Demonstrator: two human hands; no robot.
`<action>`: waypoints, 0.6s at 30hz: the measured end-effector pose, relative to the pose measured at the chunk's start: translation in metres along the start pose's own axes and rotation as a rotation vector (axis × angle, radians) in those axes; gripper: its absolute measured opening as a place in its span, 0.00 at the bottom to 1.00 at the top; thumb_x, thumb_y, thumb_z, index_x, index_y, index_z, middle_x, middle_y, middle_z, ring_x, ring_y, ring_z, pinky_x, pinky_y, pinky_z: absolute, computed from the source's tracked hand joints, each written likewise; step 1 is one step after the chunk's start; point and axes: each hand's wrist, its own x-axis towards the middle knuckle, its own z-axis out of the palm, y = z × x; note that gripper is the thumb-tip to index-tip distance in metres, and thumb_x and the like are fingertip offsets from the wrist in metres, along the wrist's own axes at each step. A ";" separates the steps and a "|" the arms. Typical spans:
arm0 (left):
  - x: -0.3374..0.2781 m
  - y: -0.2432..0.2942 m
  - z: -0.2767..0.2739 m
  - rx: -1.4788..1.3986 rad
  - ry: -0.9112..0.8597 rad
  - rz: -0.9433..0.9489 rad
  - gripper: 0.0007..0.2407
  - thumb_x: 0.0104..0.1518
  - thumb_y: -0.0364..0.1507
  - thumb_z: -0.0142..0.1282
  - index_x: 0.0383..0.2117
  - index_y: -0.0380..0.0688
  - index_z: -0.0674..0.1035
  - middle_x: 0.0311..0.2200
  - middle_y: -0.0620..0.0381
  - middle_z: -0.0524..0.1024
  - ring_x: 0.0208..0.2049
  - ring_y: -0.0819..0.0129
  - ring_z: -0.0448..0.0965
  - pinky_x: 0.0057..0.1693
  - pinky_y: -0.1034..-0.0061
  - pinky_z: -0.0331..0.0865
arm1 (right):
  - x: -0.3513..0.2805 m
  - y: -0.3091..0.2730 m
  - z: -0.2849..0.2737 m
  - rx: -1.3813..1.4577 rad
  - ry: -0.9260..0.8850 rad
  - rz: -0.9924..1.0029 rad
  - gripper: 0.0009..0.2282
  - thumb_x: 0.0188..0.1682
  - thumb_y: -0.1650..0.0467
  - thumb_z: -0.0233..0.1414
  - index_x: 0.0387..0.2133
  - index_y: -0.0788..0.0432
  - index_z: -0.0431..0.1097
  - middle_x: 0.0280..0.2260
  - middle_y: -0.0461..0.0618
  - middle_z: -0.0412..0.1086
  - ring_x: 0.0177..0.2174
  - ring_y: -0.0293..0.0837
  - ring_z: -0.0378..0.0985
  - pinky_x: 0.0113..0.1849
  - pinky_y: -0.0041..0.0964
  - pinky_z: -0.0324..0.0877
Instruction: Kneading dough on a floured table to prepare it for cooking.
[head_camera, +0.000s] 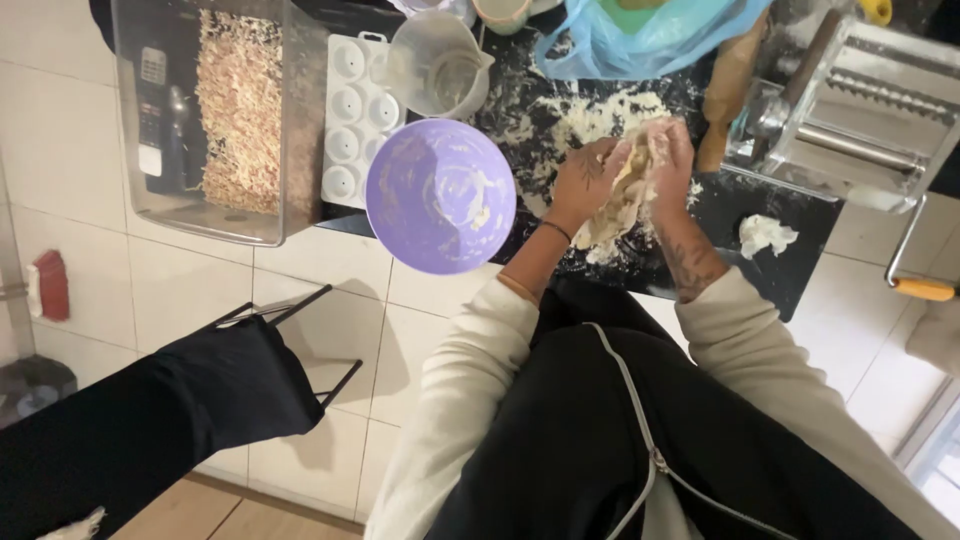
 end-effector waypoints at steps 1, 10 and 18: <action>-0.007 0.007 0.001 -0.002 -0.005 0.004 0.20 0.65 0.47 0.46 0.49 0.47 0.81 0.47 0.45 0.81 0.49 0.45 0.79 0.58 0.61 0.70 | -0.002 0.003 -0.004 -0.001 0.006 -0.003 0.04 0.60 0.73 0.48 0.42 0.61 0.68 0.37 0.43 0.69 0.37 0.36 0.71 0.40 0.32 0.68; -0.020 -0.002 0.026 0.129 0.202 0.108 0.15 0.66 0.40 0.46 0.46 0.44 0.79 0.41 0.43 0.77 0.45 0.47 0.77 0.55 0.55 0.69 | 0.022 0.070 -0.037 0.095 -0.086 0.385 0.11 0.59 0.71 0.46 0.48 0.62 0.73 0.38 0.47 0.76 0.37 0.39 0.77 0.41 0.32 0.72; -0.009 0.020 0.031 0.015 0.346 -0.031 0.16 0.70 0.43 0.41 0.50 0.48 0.76 0.52 0.45 0.77 0.57 0.48 0.75 0.66 0.54 0.61 | 0.017 0.137 -0.065 -0.241 -0.120 0.343 0.16 0.60 0.70 0.42 0.53 0.62 0.74 0.31 0.53 0.71 0.27 0.43 0.66 0.30 0.38 0.63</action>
